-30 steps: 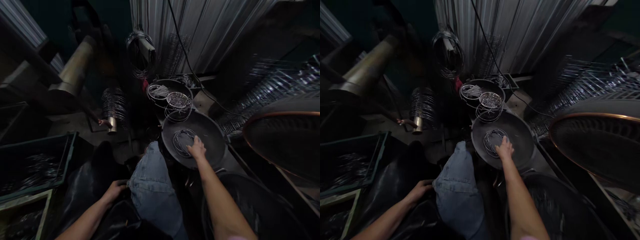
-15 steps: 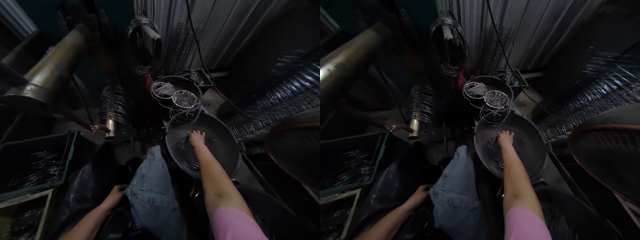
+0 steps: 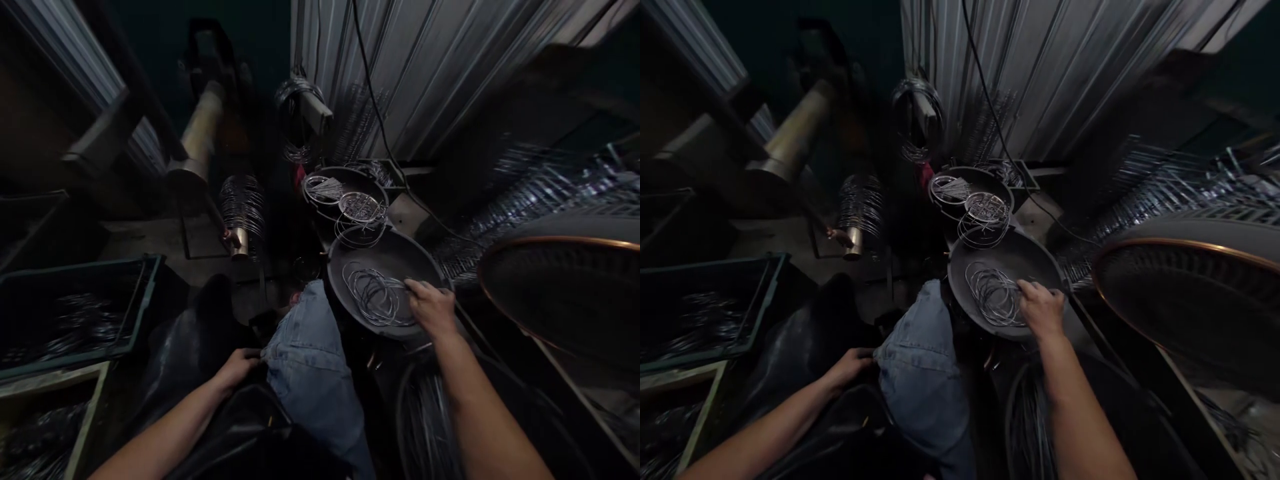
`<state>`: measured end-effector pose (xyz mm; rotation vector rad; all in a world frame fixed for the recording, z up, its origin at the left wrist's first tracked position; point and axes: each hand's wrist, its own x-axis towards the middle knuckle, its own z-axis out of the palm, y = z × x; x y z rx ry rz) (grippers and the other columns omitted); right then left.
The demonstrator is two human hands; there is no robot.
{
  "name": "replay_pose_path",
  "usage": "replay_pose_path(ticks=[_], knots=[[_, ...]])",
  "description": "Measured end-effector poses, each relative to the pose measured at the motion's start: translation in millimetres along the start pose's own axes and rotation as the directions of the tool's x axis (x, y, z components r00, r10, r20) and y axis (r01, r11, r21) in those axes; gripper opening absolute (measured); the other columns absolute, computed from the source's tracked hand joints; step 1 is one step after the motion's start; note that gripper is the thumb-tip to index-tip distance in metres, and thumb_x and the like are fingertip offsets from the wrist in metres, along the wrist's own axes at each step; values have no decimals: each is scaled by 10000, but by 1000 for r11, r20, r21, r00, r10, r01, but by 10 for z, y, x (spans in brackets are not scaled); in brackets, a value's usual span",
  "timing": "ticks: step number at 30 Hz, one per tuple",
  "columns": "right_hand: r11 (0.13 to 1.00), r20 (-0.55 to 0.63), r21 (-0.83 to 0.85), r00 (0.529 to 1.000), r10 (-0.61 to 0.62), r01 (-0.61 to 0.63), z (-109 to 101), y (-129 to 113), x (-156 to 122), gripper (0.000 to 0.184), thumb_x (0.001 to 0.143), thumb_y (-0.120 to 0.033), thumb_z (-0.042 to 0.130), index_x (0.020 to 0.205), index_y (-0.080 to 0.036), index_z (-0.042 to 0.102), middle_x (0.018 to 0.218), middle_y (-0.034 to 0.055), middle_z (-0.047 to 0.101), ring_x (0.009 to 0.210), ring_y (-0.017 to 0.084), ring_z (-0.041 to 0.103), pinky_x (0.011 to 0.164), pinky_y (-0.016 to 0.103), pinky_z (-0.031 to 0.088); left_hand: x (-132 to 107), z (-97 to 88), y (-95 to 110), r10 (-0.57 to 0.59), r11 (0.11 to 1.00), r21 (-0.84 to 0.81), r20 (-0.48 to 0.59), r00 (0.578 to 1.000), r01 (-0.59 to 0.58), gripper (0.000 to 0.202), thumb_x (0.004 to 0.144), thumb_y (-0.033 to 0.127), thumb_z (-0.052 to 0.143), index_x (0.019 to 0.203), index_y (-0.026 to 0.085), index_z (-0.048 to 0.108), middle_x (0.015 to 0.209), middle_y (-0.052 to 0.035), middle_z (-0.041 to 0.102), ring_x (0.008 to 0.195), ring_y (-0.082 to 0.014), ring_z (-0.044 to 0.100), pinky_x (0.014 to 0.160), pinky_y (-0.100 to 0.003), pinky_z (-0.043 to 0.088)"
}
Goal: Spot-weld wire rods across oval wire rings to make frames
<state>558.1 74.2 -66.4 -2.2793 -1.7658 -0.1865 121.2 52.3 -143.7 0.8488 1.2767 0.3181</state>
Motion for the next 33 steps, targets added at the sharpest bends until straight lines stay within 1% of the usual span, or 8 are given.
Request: replay_pose_path(ticks=[6,10,13,17,19,23,28,33], knots=[[900,-341,429,936,82,77,-760,-319,-150,293,776,-320,452,936,-167,644,915,86,657,861,199,594,811,327,434,-223,-24,13,49,998,-30,-85,995,-52,437,580,259,663,981,89,672,772,-79,699,707,-197,620,670,-295,450],[811,-298,546,953,-49,212,-1223,-892,-305,270,777,-347,504,953,-208,655,907,64,655,850,200,600,800,333,450,-460,-150,172,151,983,-71,-188,971,-167,597,617,362,676,1155,122,581,901,-94,690,868,-216,606,771,-313,431],[642,-197,723,967,-161,254,-1338,-1391,-432,246,745,-350,571,930,-226,677,929,58,658,868,204,597,785,325,462,-710,-298,369,347,900,-196,-215,913,-389,616,605,329,699,1181,158,565,1139,-104,613,1080,-238,517,896,-315,374],[349,116,936,890,-440,50,-1120,-2178,-531,253,750,-361,583,913,-200,691,738,38,652,668,163,582,635,285,473,-1142,-434,563,567,735,-394,-91,819,-552,787,506,296,745,1248,195,502,1224,-105,554,1120,-284,479,925,-366,348],[290,262,951,789,-556,-112,-901,-2571,-571,298,748,-404,576,903,-179,694,638,23,628,598,151,556,585,280,460,-1334,-441,558,558,757,-476,117,822,-446,808,485,286,739,1249,169,500,1079,-120,633,984,-285,561,853,-388,393],[292,337,935,770,-542,-203,-420,-3091,-699,377,658,-489,623,847,-174,708,666,31,648,682,181,585,705,343,472,-1511,-392,382,433,833,-514,372,821,-206,538,588,230,635,1110,103,611,644,-95,676,569,-191,599,604,-308,433],[357,347,916,807,-477,-183,-97,-3088,-826,347,660,-492,601,813,-199,708,718,27,659,753,199,584,769,362,458,-1449,-408,207,370,744,-661,290,883,-95,383,570,131,611,947,127,676,561,-61,638,508,-160,580,547,-277,418],[397,378,895,816,-438,-201,-198,-2915,-815,286,724,-408,566,810,-161,684,660,13,616,600,146,533,590,271,453,-1377,-420,230,334,686,-724,224,916,-73,360,576,102,642,932,148,674,570,-24,611,455,-118,538,546,-274,415]])
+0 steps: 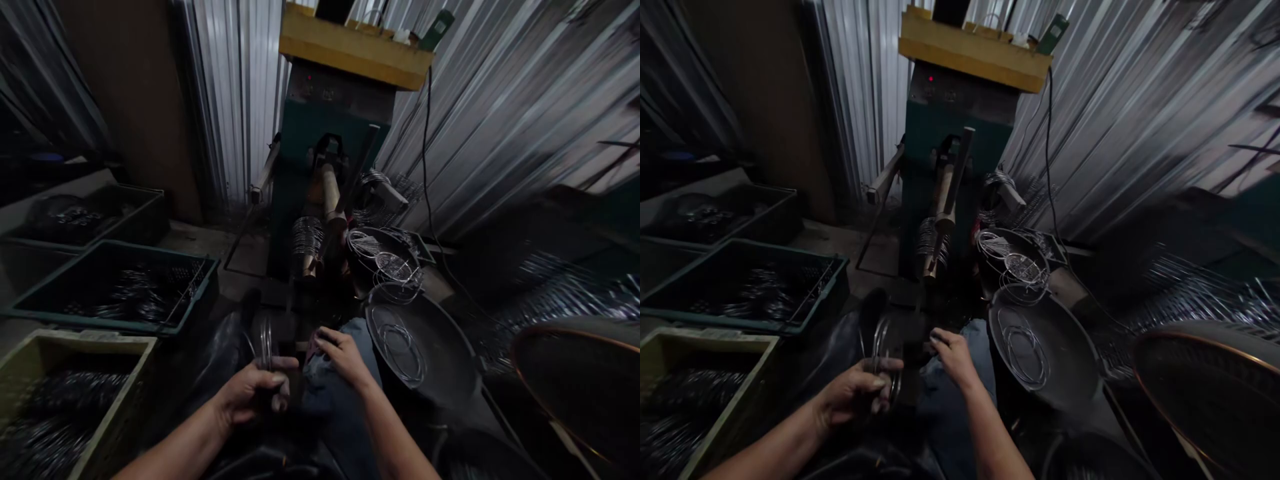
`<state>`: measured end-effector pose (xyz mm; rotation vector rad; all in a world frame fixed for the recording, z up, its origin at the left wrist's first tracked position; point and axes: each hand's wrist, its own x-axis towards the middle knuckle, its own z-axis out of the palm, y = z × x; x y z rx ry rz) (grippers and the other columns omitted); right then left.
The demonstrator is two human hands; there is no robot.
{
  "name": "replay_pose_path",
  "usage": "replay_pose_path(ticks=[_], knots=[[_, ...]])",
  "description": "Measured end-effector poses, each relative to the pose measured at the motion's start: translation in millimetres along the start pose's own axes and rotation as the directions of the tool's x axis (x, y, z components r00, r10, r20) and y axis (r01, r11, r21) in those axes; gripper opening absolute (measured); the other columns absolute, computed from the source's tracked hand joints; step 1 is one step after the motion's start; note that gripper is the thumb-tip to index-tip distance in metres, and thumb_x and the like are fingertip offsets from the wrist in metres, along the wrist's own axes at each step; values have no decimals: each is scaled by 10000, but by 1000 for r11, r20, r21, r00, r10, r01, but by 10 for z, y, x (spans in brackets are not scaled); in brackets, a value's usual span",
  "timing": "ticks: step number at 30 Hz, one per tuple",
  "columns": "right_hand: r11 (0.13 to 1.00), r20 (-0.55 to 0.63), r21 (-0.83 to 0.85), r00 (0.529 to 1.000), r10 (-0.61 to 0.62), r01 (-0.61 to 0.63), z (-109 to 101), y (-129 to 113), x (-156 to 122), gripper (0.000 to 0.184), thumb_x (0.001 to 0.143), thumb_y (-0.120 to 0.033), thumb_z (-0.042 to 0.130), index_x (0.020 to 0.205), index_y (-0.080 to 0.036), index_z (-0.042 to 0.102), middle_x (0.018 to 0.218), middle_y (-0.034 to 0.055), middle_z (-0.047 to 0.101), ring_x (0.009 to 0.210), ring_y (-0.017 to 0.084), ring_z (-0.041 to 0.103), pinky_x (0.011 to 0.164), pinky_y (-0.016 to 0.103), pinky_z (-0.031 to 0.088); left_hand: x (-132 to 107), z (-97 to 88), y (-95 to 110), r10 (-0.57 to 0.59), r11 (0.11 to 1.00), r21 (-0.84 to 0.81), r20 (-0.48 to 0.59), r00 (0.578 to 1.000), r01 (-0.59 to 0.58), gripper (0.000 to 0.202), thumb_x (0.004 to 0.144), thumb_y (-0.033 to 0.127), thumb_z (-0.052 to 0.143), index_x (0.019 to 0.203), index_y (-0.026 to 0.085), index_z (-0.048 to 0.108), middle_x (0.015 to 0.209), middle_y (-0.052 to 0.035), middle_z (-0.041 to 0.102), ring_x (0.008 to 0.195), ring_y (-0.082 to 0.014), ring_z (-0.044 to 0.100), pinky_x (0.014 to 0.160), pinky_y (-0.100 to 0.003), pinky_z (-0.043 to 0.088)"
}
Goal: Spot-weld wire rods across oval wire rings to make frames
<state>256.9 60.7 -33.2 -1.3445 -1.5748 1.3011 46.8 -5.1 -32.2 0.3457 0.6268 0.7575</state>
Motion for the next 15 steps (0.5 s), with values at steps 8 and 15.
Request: replay_pose_path(ticks=[8,15], knots=[[985,24,162,999,49,-52,530,-27,-350,269,735,-402,572,837,-164,647,740,9,625,725,164,560,686,267,443,89,149,-2,127,991,66,-247,961,-114,561,641,228,694,1185,202,559,941,-83,682,822,-209,637,761,-324,466],[953,274,270,960,60,-137,667,10,-467,323,556,-441,709,777,-205,697,782,-3,641,843,206,582,831,332,411,147,125,-12,48,956,291,-241,969,25,540,620,324,716,1129,185,604,1102,-98,638,1075,-283,541,885,-358,440]])
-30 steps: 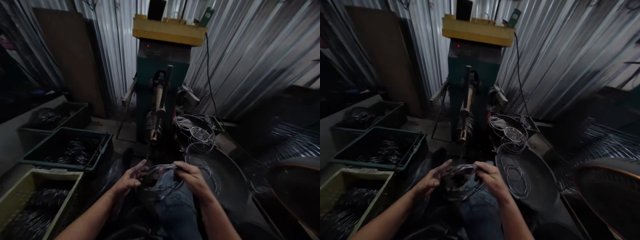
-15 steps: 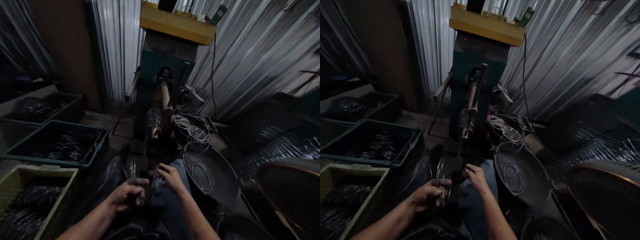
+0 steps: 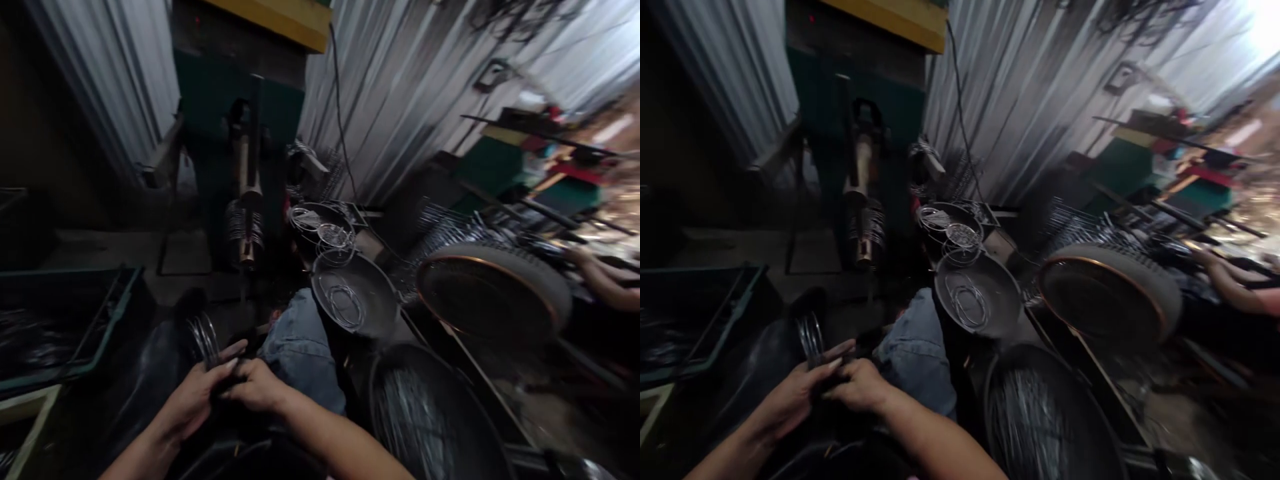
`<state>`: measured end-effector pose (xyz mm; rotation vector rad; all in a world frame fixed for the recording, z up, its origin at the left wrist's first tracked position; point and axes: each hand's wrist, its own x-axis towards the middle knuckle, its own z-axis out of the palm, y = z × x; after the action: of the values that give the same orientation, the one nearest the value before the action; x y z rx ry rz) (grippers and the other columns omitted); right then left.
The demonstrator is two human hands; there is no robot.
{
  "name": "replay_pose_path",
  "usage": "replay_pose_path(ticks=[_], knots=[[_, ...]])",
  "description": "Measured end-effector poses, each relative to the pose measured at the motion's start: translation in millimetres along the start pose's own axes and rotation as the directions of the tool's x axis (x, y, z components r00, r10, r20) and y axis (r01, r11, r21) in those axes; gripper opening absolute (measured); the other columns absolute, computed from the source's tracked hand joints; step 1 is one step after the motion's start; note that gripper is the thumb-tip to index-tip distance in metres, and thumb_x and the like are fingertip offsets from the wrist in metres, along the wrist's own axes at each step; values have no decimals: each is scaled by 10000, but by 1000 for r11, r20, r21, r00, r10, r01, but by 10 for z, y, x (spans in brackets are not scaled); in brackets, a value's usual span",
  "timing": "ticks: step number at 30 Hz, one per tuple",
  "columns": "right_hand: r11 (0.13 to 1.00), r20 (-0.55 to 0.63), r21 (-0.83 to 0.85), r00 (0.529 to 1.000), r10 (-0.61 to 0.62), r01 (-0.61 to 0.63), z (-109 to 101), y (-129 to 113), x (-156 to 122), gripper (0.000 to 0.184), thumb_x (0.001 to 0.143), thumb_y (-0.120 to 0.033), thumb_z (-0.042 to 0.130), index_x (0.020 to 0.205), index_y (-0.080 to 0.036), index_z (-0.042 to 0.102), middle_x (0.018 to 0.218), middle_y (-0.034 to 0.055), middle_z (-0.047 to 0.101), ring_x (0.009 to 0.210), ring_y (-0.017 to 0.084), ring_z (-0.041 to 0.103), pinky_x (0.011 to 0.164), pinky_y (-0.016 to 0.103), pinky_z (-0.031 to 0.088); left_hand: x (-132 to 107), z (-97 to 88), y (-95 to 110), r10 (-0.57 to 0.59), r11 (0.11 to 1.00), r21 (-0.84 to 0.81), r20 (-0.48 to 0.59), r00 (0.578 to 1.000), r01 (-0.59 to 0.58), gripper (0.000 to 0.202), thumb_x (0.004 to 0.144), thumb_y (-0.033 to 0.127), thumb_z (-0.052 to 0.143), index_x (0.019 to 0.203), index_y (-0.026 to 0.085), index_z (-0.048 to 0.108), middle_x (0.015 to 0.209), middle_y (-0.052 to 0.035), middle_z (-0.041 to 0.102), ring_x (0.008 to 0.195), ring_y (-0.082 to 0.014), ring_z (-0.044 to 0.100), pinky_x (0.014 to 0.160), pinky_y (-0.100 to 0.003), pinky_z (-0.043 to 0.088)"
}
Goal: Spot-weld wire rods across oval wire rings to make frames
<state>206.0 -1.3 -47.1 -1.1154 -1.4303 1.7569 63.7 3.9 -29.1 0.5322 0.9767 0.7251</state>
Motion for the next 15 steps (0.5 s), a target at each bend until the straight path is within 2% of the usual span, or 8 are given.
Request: replay_pose_path(ticks=[2,4,9,12,15], knots=[[981,-65,96,982,176,-170,-23,30,3,355,461,-394,754,753,-198,704,674,-20,618,708,192,583,739,338,441,12,21,8,-50,998,48,12,999,49,556,590,326,738,1113,184,613,1108,-103,635,1065,-302,546,865,-381,459],[953,-88,164,958,272,-255,-41,51,-2,376,401,-315,773,752,-196,709,631,-33,602,631,170,560,677,324,443,16,43,15,-90,994,63,9,996,89,565,562,316,757,1095,188,621,1077,-99,650,1028,-309,569,837,-389,479],[959,-165,146,950,264,-242,-74,24,-5,187,529,-173,687,711,-208,711,590,-62,566,573,113,510,634,254,410,41,80,31,-111,994,-11,-119,987,111,504,469,253,801,951,170,677,898,-91,702,876,-296,634,707,-334,530],[967,-232,135,942,244,-217,-92,6,16,141,579,-139,655,702,-194,698,565,-63,535,523,82,462,566,213,381,50,108,46,-118,992,-51,-150,982,111,457,512,154,765,958,175,668,836,-91,705,776,-291,653,629,-353,539],[969,-329,162,916,230,-185,-83,17,35,160,670,-176,593,802,-194,682,593,-55,533,512,73,455,528,194,369,52,145,63,-80,995,-72,-207,975,67,373,575,73,685,940,151,663,780,-93,698,704,-271,656,572,-342,539]])
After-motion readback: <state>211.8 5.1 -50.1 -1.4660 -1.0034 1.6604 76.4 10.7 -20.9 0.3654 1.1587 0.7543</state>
